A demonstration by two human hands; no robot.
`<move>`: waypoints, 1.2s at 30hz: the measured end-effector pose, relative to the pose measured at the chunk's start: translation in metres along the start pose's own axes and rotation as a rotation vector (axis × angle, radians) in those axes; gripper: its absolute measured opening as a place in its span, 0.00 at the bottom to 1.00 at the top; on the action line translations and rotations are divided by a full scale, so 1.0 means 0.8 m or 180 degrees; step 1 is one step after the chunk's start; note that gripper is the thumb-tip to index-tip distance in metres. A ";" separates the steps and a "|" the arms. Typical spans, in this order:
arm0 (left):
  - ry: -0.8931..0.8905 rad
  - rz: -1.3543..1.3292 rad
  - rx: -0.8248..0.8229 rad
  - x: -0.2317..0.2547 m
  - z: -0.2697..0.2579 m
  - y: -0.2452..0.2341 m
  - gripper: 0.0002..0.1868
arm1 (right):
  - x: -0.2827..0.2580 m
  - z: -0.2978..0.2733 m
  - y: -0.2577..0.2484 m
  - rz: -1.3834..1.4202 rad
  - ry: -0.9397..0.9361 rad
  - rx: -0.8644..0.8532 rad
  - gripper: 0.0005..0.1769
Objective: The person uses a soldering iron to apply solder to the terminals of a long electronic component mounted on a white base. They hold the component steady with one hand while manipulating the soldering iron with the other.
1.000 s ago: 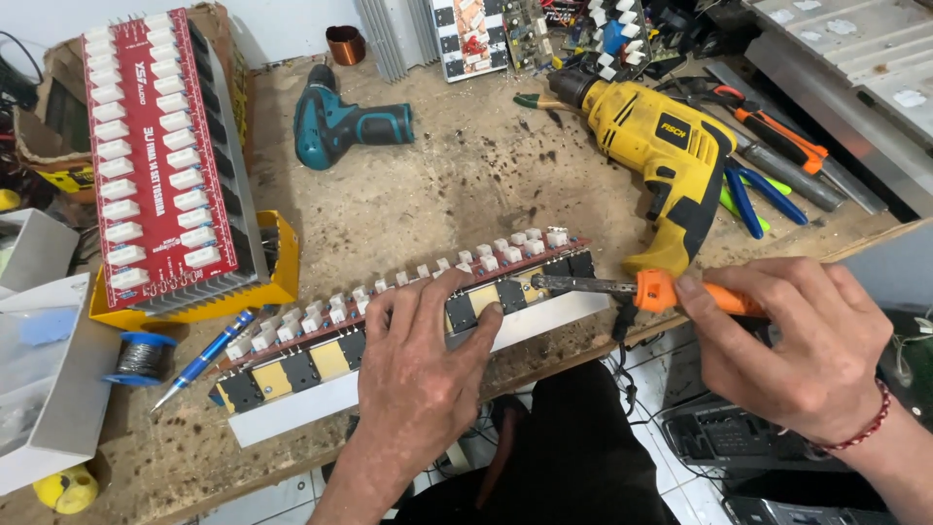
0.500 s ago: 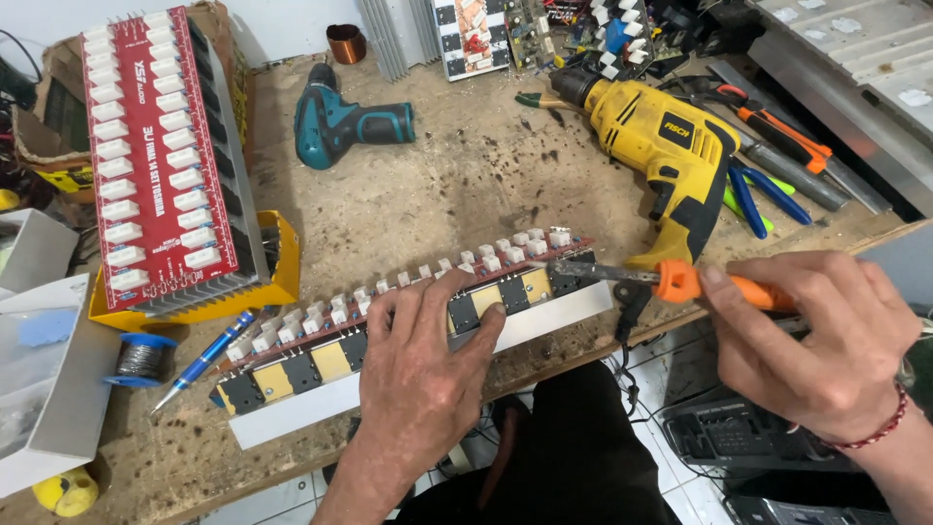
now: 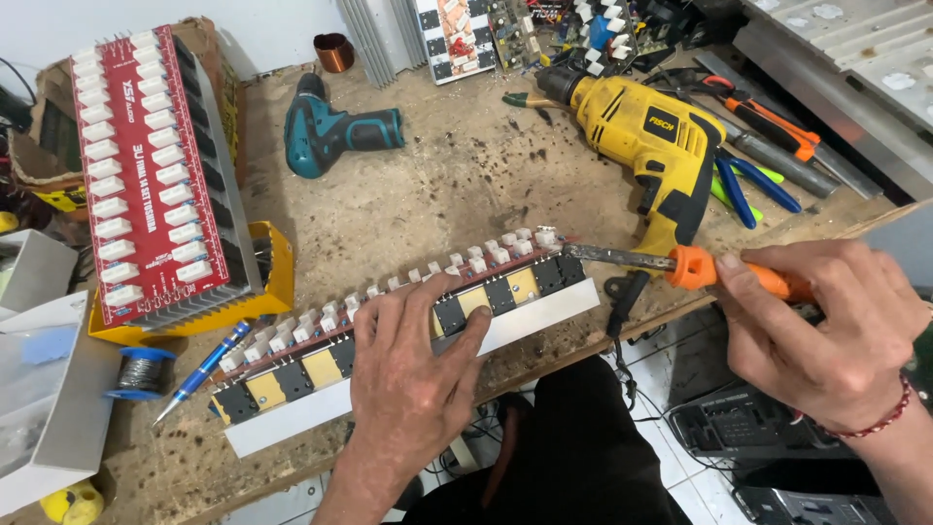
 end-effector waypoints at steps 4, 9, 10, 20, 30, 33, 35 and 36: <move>0.0016 -0.0021 0.0002 0.000 0.001 -0.002 0.22 | -0.001 0.001 0.001 -0.0023 -0.0113 -0.0015 0.09; 0.0026 -0.0038 -0.0084 -0.001 0.001 -0.001 0.24 | -0.009 0.007 0.001 -0.0067 -0.0160 -0.0049 0.08; 0.0030 -0.0038 -0.0085 -0.001 0.001 -0.001 0.24 | -0.009 0.006 0.002 -0.0069 -0.0157 -0.0048 0.08; -0.0011 -0.0027 -0.0076 -0.003 -0.002 0.001 0.24 | -0.004 0.006 0.000 -0.0053 -0.0081 0.0093 0.06; 0.0036 0.0067 -0.0104 0.000 -0.003 0.001 0.24 | 0.007 -0.006 -0.002 0.0278 0.0210 0.0161 0.06; 0.0082 0.0069 0.0062 0.005 -0.001 -0.003 0.20 | 0.009 -0.016 0.000 0.0368 0.0337 0.0191 0.06; 0.0082 0.0085 0.0070 0.008 -0.006 -0.001 0.24 | 0.014 -0.029 0.002 0.0378 0.0381 0.0132 0.08; 0.0099 0.0099 0.0074 0.010 -0.009 -0.002 0.29 | 0.016 -0.035 0.004 0.0379 0.0438 0.0081 0.10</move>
Point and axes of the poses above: each hand's wrist, its own z-axis towards the middle knuckle, its own y-axis out of the palm, x = y × z, the point moved 5 cm from there along z, towards the middle knuckle, and after that the axes turned 12 degrees about y, right-handed, at the moved point
